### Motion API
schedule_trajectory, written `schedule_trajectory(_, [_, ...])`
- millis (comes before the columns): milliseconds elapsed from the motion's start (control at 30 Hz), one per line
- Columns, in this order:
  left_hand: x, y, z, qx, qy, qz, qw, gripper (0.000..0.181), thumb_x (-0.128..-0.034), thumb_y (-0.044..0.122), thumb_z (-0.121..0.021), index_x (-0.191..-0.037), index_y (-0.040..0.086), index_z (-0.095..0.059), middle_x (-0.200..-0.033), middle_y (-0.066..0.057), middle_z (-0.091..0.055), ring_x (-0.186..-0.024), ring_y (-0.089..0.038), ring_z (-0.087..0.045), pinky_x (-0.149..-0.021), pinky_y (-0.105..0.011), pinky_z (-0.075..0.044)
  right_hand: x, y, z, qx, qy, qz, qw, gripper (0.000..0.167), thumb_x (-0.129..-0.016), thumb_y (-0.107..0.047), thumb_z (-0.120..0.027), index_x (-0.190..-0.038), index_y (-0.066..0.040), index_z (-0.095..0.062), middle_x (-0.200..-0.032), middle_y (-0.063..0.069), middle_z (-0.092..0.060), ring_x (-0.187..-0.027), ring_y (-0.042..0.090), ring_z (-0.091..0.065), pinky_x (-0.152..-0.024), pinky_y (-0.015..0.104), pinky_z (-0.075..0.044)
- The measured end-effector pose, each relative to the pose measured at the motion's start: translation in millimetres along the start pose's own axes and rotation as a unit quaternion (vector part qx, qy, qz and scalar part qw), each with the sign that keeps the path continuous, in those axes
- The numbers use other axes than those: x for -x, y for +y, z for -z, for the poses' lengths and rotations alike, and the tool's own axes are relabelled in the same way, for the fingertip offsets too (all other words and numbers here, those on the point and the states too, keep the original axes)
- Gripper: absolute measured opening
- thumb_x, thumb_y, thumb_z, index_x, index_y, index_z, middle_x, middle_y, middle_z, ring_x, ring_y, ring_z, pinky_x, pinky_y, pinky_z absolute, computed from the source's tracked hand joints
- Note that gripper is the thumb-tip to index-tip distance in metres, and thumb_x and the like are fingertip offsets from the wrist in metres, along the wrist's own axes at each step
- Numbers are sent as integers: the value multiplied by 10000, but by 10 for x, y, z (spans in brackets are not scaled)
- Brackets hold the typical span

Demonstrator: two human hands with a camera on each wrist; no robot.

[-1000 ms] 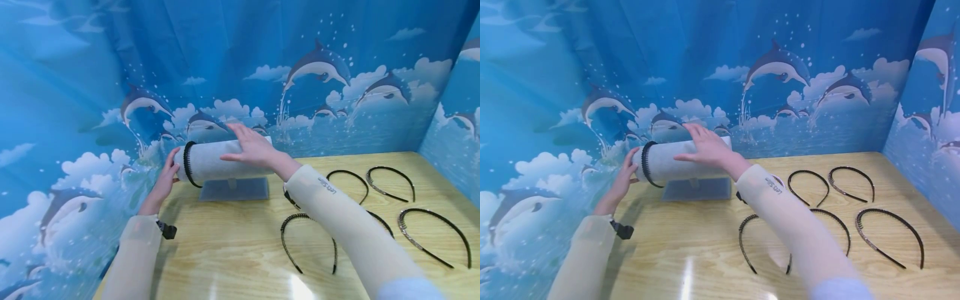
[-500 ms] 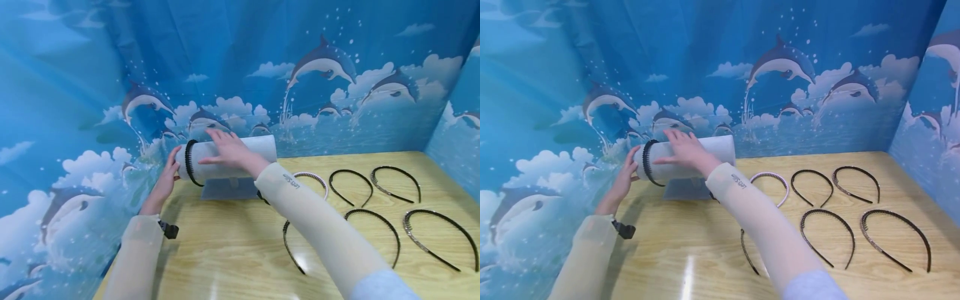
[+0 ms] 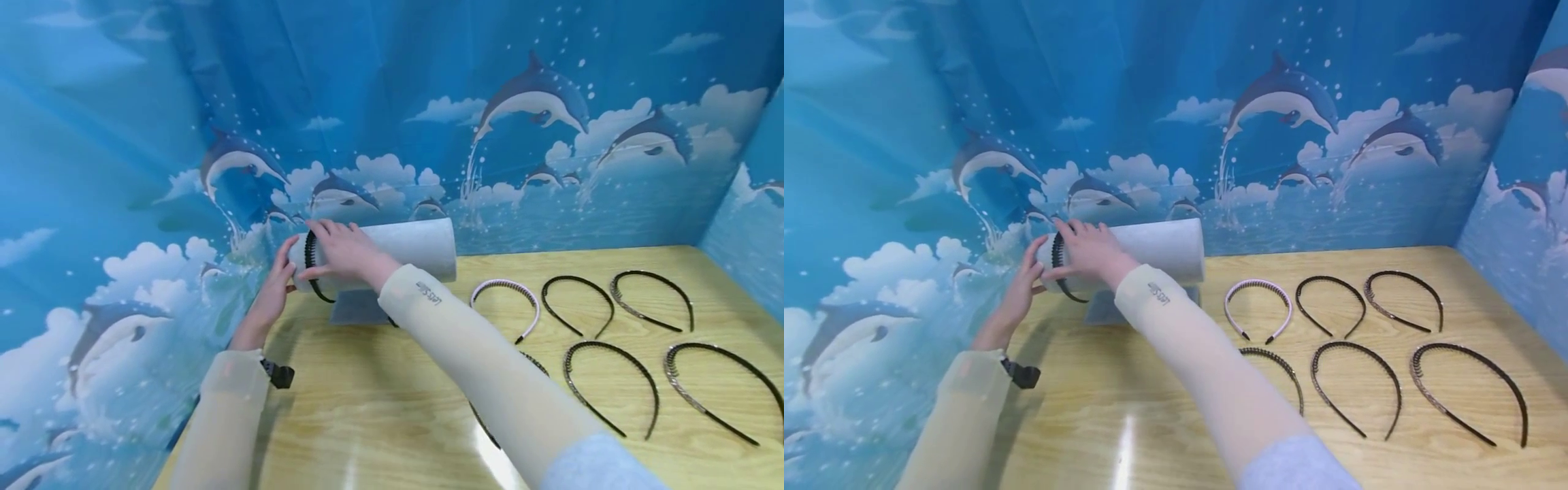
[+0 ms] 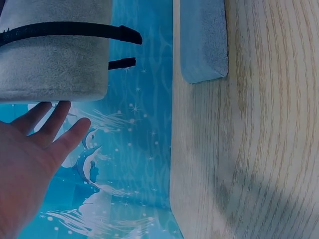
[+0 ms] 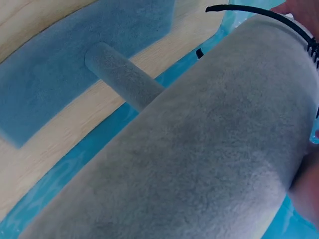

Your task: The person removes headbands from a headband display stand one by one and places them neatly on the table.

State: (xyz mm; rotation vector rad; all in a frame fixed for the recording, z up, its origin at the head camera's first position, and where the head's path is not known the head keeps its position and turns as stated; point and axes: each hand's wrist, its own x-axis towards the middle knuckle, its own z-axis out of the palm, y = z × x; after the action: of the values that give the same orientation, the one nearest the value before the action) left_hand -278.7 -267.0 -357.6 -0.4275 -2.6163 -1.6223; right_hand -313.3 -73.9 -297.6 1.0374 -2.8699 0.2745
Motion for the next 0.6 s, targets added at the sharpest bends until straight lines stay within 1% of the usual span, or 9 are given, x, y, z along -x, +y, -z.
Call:
schedule_trajectory(100, [-4, 5, 23, 8, -21, 33, 10000, 553, -1060, 450, -229, -1569, 311, -64, -1618, -42, 59, -1431, -379, -104, -1016, -682, -250, -54, -12, -7, 101, -12, -85, 9999, 1056, -816, -786, -456, -1576, -175, -49, -1585, 64, -220, -1408, 235, -286, -1135, 465, -227])
schedule_trajectory(167, [-10, -2, 9, 31, -46, 59, 10000, 548, -1060, 448, -231, -1567, 322, -68, -1617, -27, 56, -1433, -368, -110, -1018, -676, -257, -70, 8, -26, 204, -33, -137, 9997, 1075, -805, -797, -457, -1575, -172, -42, -1584, 59, -228, -1403, 230, -298, -1129, 463, -241])
schedule_trajectory(300, [-12, 20, 5, 36, -39, 49, 10000, 527, -1073, 392, -221, -1570, 296, -74, -1619, -37, 16, -1427, -363, -138, -1017, -664, -275, -97, 29, -38, 249, -54, -135, 9996, 1102, -790, -808, -469, -1575, -162, -44, -1584, 58, -235, -1400, 233, -304, -1123, 476, -249])
schedule_trajectory(367, [11, 78, 10, 65, -37, 66, 10000, 523, -1079, 350, -222, -1573, 261, -75, -1618, -61, -1, -1420, -375, -153, -1016, -663, -276, -111, 26, -37, 252, -56, -120, 9996, 1108, -787, -809, -474, -1575, -158, -48, -1584, 59, -236, -1398, 236, -306, -1121, 480, -250])
schedule_trajectory(500, [74, 256, 7, 81, -102, 112, 9999, 528, -1083, 292, -224, -1574, 185, -61, -1613, -121, 8, -1410, -414, -160, -1017, -672, -267, -127, 14, -15, 223, -121, -124, 9996, 1120, -784, -804, -491, -1575, -151, -43, -1588, 63, -225, -1404, 242, -295, -1124, 482, -242])
schedule_trajectory(567, [87, 297, 4, 88, -132, 136, 9998, 531, -1083, 288, -228, -1572, 168, -59, -1610, -138, 11, -1406, -423, -163, -1017, -675, -265, -130, 6, -6, 240, -186, -152, 9994, 1127, -781, -804, -496, -1575, -152, -35, -1592, 61, -214, -1409, 242, -286, -1126, 479, -239])
schedule_trajectory(600, [83, 290, 7, 86, -146, 154, 9997, 533, -1083, 294, -230, -1572, 171, -57, -1610, -138, 11, -1406, -421, -165, -1020, -673, -263, -132, 2, -3, 251, -212, -169, 9993, 1130, -778, -805, -498, -1575, -152, -33, -1593, 61, -211, -1410, 242, -283, -1126, 478, -239])
